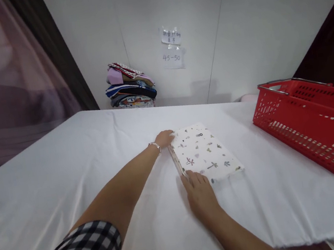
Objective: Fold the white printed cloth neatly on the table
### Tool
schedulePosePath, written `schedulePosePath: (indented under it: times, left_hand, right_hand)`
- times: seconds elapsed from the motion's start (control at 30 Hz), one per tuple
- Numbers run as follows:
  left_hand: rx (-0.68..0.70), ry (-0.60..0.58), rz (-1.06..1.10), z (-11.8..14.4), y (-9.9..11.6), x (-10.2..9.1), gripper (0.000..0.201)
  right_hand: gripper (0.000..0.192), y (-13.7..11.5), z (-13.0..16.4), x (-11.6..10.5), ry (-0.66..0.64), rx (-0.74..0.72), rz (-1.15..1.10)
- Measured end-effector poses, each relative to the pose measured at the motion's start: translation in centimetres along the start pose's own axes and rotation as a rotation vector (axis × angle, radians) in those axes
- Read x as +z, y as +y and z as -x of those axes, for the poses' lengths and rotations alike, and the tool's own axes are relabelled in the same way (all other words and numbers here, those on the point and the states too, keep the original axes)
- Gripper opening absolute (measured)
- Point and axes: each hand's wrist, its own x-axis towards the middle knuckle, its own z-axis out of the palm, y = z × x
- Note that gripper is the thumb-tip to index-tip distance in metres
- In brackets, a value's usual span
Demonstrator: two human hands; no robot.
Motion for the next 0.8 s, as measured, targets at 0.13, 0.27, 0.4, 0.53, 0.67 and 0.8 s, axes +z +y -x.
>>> schedulePosePath:
  times: [0.13,0.27,0.4,0.53,0.67,0.8]
  left_hand:
    - [-0.071,-0.016,0.001,1.5,-0.9,-1.4,0.04]
    - [-0.151,-0.033,0.037,5.7,-2.8,-2.3,0.038]
    - [-0.223,-0.057,0.148,11.1,-3.5,-1.7,0.044]
    - [-0.174,0.115,0.188,14.1,-3.2,-1.0,0.059]
    - [0.204,0.365,0.055,14.7,-2.6,-0.5,0.038]
    - [0.465,0.342,-0.032,14.4,-2.1,0.3,0.024]
  right_hand:
    - [0.055,3.0,0.3,-0.4,0.029,-0.08,0.004]
    - [0.053,9.2,0.5,-1.1,0.056,0.012,0.089]
    - [0.05,13.3,0.4,-1.2,0.034,0.097,0.09]
    - [0.054,12.2,0.0,-1.2,-0.002,0.105,0.033]
    - [0.043,9.5,-1.1,-1.6,-0.026,0.117,-0.093]
    - [0.024,8.1,-3.2,-2.1,-0.07,0.107,-0.196]
